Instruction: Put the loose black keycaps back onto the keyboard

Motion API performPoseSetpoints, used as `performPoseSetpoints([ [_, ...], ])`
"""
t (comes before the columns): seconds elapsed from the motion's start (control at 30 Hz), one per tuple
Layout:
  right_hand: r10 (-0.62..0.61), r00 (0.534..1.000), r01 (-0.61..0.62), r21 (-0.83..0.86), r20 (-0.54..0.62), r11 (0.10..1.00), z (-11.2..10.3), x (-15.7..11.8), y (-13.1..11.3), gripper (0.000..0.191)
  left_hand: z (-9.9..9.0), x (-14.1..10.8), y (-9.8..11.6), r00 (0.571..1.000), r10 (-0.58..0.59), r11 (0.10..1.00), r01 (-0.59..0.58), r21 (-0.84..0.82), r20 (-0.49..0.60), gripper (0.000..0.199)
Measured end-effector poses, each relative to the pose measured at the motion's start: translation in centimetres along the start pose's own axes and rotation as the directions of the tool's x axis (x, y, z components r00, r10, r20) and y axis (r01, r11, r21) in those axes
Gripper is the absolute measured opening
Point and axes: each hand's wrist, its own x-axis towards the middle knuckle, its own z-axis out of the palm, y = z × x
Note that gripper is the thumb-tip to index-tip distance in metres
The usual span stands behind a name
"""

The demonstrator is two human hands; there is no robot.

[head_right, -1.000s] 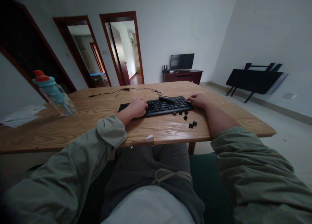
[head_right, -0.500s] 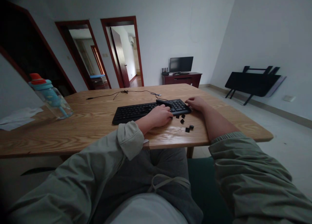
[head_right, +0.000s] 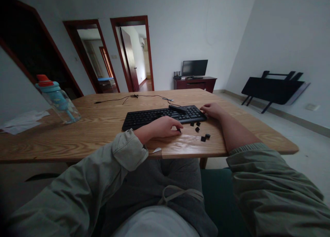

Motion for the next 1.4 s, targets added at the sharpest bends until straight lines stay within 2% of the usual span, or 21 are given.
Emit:
performPoseSetpoints([
  [0.13,-0.018,1.000,0.017,-0.022,-0.008,1.000,0.1,0.4,0.5,0.034,-0.6,-0.8,-0.6,1.000,-0.012,0.987,0.016,-0.163,0.026,0.031],
  [0.33,-0.046,0.999,0.046,-0.016,0.017,0.999,0.0,0.7,0.7,0.032,-1.2,-1.3,-0.4,0.997,-0.037,0.979,0.024,-0.203,-0.064,0.029],
  [0.5,0.011,1.000,-0.011,-0.003,0.019,1.000,-0.1,0.3,0.2,0.032,-1.2,-1.3,-0.2,0.997,0.063,0.978,-0.054,-0.203,0.035,0.019],
  [0.77,-0.023,1.000,0.023,-0.002,0.022,1.000,0.0,0.9,0.9,0.031,-1.1,-1.2,-0.3,0.997,-0.005,0.987,0.018,-0.158,0.081,0.023],
  [0.93,-0.030,0.999,0.030,0.000,0.022,1.000,0.2,1.2,1.1,0.031,-1.4,-1.4,-0.3,0.988,0.063,0.983,-0.036,-0.180,0.143,0.028],
  [1.17,-0.039,0.999,0.040,-0.022,0.013,0.999,0.1,1.1,0.9,0.030,-0.7,-1.0,-0.9,0.986,0.112,0.991,-0.102,-0.085,0.124,0.024],
  [1.4,-0.037,0.999,0.037,0.002,0.032,0.999,0.3,1.3,1.3,0.032,-0.8,-1.1,-0.9,0.993,0.046,0.993,-0.033,-0.110,0.112,0.025],
])
